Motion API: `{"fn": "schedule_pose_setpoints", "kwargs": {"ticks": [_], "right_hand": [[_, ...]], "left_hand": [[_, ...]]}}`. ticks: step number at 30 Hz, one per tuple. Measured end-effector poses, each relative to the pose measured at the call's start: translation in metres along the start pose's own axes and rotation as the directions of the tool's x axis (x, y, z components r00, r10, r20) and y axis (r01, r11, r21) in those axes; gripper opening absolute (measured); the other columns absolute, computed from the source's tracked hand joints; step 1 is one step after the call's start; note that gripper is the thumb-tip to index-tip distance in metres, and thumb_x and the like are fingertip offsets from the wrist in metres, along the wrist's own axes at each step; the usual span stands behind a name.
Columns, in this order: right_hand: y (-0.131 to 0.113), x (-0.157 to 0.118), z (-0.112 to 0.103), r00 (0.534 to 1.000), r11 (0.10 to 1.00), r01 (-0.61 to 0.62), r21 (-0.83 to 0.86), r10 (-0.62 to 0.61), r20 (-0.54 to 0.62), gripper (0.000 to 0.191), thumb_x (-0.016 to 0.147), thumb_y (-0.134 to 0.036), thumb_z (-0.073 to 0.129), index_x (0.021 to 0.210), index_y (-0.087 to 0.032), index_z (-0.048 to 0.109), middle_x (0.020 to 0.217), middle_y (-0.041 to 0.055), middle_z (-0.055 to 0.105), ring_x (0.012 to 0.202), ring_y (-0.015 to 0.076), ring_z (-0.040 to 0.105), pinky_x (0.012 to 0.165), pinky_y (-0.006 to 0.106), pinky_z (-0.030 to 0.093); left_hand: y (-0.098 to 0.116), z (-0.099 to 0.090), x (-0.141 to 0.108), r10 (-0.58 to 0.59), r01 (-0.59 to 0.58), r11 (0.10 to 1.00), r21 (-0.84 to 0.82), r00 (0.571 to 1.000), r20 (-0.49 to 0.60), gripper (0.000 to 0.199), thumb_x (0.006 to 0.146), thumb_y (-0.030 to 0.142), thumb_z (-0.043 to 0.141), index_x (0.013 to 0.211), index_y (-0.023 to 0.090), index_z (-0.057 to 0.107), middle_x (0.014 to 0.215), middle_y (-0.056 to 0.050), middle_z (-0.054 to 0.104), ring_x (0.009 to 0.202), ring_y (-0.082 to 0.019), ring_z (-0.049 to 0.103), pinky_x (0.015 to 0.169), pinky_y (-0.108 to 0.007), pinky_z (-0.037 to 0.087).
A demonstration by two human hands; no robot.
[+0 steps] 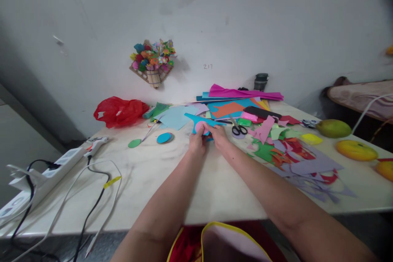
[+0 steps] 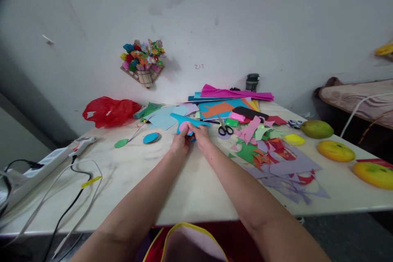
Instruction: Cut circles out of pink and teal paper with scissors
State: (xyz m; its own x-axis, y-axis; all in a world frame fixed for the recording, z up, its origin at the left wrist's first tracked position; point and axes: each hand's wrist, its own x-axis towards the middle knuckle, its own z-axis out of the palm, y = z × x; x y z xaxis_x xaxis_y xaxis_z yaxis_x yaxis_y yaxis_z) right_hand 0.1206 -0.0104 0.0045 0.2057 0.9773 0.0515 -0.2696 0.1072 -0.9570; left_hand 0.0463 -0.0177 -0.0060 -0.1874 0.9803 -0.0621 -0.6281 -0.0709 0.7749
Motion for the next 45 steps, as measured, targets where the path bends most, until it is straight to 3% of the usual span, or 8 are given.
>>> {"fn": "schedule_pose_setpoints", "kwargs": {"ticks": [7,11,13,16,18,21,25,45], "right_hand": [[-0.004,0.001,-0.004,0.99,0.992,-0.083,-0.091,0.092,0.108,0.034,0.069,-0.039,0.074,0.053,-0.018,0.053,0.047,-0.0014,0.054,0.044,0.0095,0.048,0.037,0.02,0.033],[-0.024,0.008,-0.021,0.913,0.923,-0.087,-0.375,0.224,0.341,0.029,0.077,-0.037,0.068,0.059,-0.014,0.064,0.051,0.0055,0.065,0.039,0.0089,0.048,0.033,0.019,0.028],[-0.038,0.015,-0.033,0.937,0.847,0.037,-0.53,0.155,0.314,0.028,0.081,-0.034,0.064,0.061,-0.014,0.065,0.051,0.0061,0.065,0.039,0.0098,0.048,0.035,0.02,0.03],[-0.057,0.026,-0.053,0.989,0.445,0.147,-0.884,-0.043,0.142,0.021,0.082,-0.027,0.062,0.067,-0.015,0.071,0.065,0.0114,0.071,0.06,0.0181,0.064,0.051,0.024,0.044],[-0.064,0.032,-0.066,0.98,0.119,0.062,-0.991,-0.195,0.038,0.015,0.079,-0.018,0.063,0.086,-0.014,0.075,0.09,0.0176,0.074,0.086,0.0265,0.069,0.068,0.031,0.05],[-0.066,0.038,-0.083,0.993,-0.096,-0.061,-0.994,-0.105,-0.051,0.034,0.076,-0.015,0.062,0.109,-0.012,0.072,0.11,0.0226,0.069,0.102,0.0325,0.067,0.078,0.038,0.05],[-0.062,0.04,-0.094,0.991,-0.108,-0.13,-0.986,0.027,-0.133,0.038,0.081,-0.028,0.06,0.115,-0.012,0.07,0.112,0.0223,0.068,0.108,0.0328,0.065,0.08,0.039,0.05],[-0.043,0.04,-0.093,0.995,-0.217,0.05,-0.975,-0.072,0.067,0.034,0.089,-0.013,0.047,0.117,-0.01,0.065,0.115,0.0222,0.067,0.108,0.032,0.064,0.084,0.041,0.049]], "left_hand": [[0.002,-0.011,0.009,0.107,-0.093,0.984,0.149,0.99,-0.092,0.035,0.06,0.038,0.082,0.067,0.013,0.059,0.06,-0.001,0.058,0.053,-0.013,0.055,0.054,-0.028,0.045],[0.008,-0.022,0.019,0.125,-0.098,0.979,0.179,0.981,-0.151,0.034,0.063,0.039,0.081,0.072,0.015,0.058,0.061,0.001,0.057,0.058,-0.014,0.058,0.058,-0.027,0.047],[0.01,-0.025,0.022,0.126,-0.1,0.98,0.172,0.981,-0.146,0.034,0.062,0.038,0.081,0.076,0.017,0.058,0.063,0.0,0.058,0.063,-0.016,0.062,0.061,-0.029,0.049],[0.013,-0.026,0.022,0.098,-0.075,0.986,0.149,0.983,-0.157,0.033,0.063,0.033,0.082,0.079,0.018,0.057,0.066,-0.001,0.059,0.069,-0.019,0.065,0.064,-0.032,0.053],[0.015,-0.025,0.02,0.09,-0.065,0.987,0.145,0.981,-0.173,0.029,0.064,0.028,0.081,0.077,0.017,0.057,0.067,-0.002,0.059,0.069,-0.019,0.065,0.065,-0.033,0.054],[0.016,-0.024,0.018,0.105,-0.082,0.986,0.148,0.982,-0.159,0.027,0.064,0.024,0.081,0.073,0.016,0.057,0.068,-0.003,0.059,0.067,-0.018,0.064,0.064,-0.033,0.056],[0.019,-0.025,0.018,0.117,-0.099,0.988,0.115,0.979,-0.165,0.032,0.061,0.023,0.084,0.073,0.016,0.056,0.07,-0.003,0.059,0.064,-0.016,0.063,0.061,-0.032,0.058],[0.022,-0.029,0.021,0.089,-0.062,0.984,0.168,0.984,-0.156,0.026,0.07,0.018,0.078,0.076,0.013,0.053,0.067,-0.003,0.058,0.055,-0.015,0.061,0.054,-0.033,0.059]]}}
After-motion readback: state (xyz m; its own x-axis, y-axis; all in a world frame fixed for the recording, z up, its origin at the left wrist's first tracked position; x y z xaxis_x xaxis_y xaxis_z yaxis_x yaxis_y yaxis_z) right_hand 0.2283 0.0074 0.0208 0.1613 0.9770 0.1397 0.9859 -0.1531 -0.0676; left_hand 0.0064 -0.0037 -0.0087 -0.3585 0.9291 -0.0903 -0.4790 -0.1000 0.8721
